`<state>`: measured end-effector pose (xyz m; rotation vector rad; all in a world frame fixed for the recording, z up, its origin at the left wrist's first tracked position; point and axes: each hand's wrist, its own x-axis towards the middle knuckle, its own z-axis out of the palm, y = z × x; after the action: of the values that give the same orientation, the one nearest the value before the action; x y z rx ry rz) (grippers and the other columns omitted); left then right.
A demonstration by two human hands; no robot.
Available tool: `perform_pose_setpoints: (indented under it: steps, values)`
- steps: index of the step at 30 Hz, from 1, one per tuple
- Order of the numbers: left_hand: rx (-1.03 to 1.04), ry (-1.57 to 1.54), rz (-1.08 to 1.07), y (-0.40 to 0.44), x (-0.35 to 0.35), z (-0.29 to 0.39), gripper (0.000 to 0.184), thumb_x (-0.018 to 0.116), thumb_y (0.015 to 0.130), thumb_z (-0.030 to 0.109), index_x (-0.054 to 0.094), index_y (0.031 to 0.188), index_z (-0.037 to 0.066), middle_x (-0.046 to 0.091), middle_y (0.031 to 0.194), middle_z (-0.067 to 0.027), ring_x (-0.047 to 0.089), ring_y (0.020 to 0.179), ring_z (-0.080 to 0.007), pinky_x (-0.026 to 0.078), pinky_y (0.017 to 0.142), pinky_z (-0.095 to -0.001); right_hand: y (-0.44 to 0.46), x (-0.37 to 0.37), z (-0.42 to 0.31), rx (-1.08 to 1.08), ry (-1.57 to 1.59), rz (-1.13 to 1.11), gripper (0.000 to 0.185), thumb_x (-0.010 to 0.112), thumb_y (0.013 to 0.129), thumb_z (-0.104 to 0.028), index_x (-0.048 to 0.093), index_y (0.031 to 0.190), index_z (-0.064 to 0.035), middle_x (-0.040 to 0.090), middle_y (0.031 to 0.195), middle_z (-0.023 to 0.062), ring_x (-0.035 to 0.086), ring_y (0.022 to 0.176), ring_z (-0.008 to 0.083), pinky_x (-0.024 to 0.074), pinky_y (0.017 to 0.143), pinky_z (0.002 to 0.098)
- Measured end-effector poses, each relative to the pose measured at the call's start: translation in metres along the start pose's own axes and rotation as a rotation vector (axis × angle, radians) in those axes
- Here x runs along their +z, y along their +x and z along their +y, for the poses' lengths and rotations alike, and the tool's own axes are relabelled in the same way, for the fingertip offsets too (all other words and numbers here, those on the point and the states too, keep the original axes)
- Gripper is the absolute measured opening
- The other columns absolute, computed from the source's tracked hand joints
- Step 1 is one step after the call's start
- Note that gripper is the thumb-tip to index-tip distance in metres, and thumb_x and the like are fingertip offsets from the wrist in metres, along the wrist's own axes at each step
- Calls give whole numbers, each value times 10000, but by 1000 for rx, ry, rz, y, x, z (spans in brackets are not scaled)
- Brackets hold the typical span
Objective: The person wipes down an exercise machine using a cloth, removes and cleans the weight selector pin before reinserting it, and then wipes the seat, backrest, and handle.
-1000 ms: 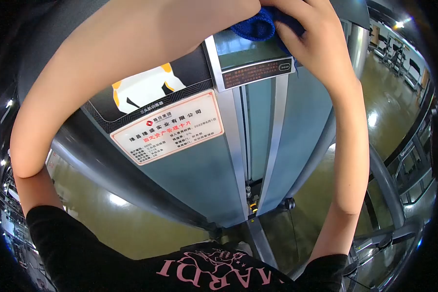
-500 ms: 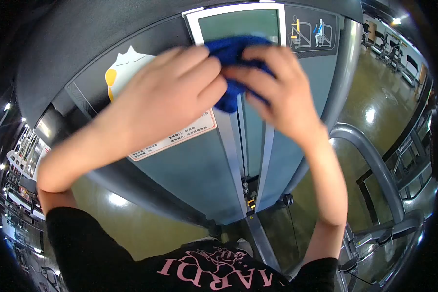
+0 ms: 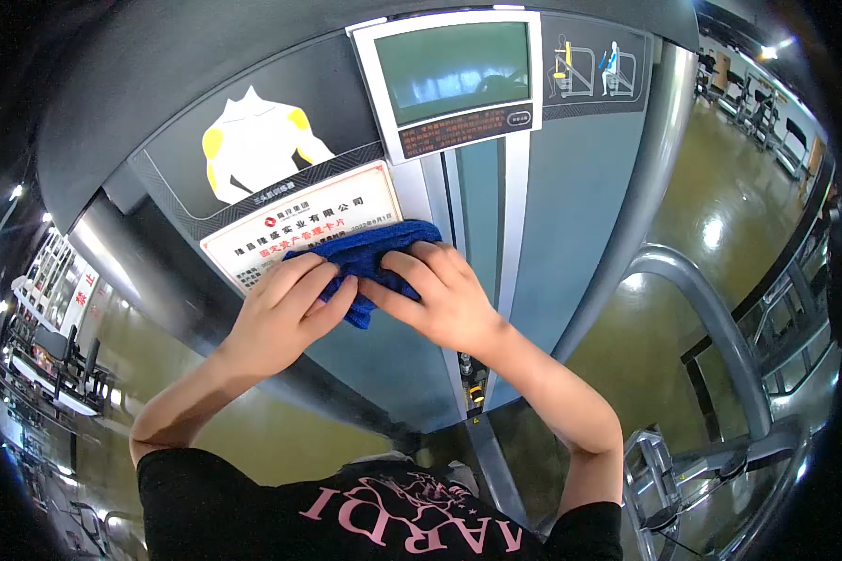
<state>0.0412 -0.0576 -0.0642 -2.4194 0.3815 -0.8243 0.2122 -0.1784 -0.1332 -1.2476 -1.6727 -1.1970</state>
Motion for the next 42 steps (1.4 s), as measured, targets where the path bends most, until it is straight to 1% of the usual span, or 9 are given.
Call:
perform_pose_setpoints:
  steps: [5, 6, 10, 11, 14, 18, 20, 26, 42]
  values:
    - [-144, -145, 60, 14, -4, -10, 381, 621, 631, 46, 611, 1009, 99, 516, 972, -84, 517, 934, -227, 479, 723, -340, 25, -13, 17, -93, -54, 40, 290, 598, 648, -153, 613, 936, -179, 509, 1019, 38, 491, 896, 214, 444, 736, 311]
    - [83, 60, 72, 29, -21, -19, 408, 630, 599, 46, 616, 1001, 115, 517, 957, -84, 533, 884, -230, 492, 686, -328, 36, -22, 24, -120, -62, 67, 296, 602, 644, -151, 612, 939, -176, 516, 1014, 41, 496, 900, 219, 448, 732, 317]
    - [224, 240, 261, 73, -55, -44, 434, 644, 577, 58, 620, 996, 167, 516, 942, -67, 544, 820, -218, 503, 626, -277, 85, -68, 58, -174, -106, 214, 351, 649, 581, -82, 622, 927, -137, 560, 991, 70, 530, 909, 241, 448, 769, 335]
    - [177, 199, 182, 85, -71, -43, 279, 653, 687, 62, 641, 966, 50, 544, 974, -126, 550, 895, -291, 460, 762, -353, 97, -84, 65, -141, -135, 217, 382, 676, 535, -27, 634, 907, -105, 579, 986, 85, 545, 912, 255, 441, 808, 334]
    - [178, 267, 258, 128, -96, -56, 311, 627, 710, 24, 634, 1019, 56, 575, 971, -90, 552, 914, -232, 435, 782, -274, 131, -77, 120, -68, 89, 577, 410, 624, 560, 42, 588, 954, -63, 556, 1008, 95, 542, 901, 254, 437, 801, 331]
    - [36, -32, 101, 161, -104, -50, 128, 542, 732, 67, 530, 851, 20, 498, 927, -81, 486, 829, -228, 434, 687, -302, 134, -130, 119, -189, -130, 197, 400, 633, 617, 41, 535, 1001, -15, 531, 998, 120, 544, 930, 252, 450, 786, 322]
    - [317, 102, 138, 167, -92, -66, 139, 539, 734, 65, 534, 867, 24, 497, 957, -78, 490, 846, -226, 435, 700, -300, 127, -131, 130, -220, -219, 93, 359, 641, 632, 26, 555, 976, -33, 525, 1002, 121, 534, 929, 275, 447, 785, 331]
    - [460, 100, 164, 172, -81, -75, 182, 550, 707, 12, 536, 888, 0, 506, 995, -78, 493, 852, -232, 438, 720, -304, 115, -125, 138, -276, -340, 114, 313, 655, 635, -22, 596, 939, -72, 527, 1031, 109, 510, 930, 288, 425, 797, 365]
    - [329, -157, 55, 161, -73, -63, 254, 548, 707, -11, 564, 960, -21, 526, 1013, -80, 498, 864, -218, 454, 713, -270, 90, -112, 129, -154, -177, 175, 348, 633, 592, 25, 606, 922, -80, 539, 1050, 117, 507, 922, 291, 416, 798, 369]
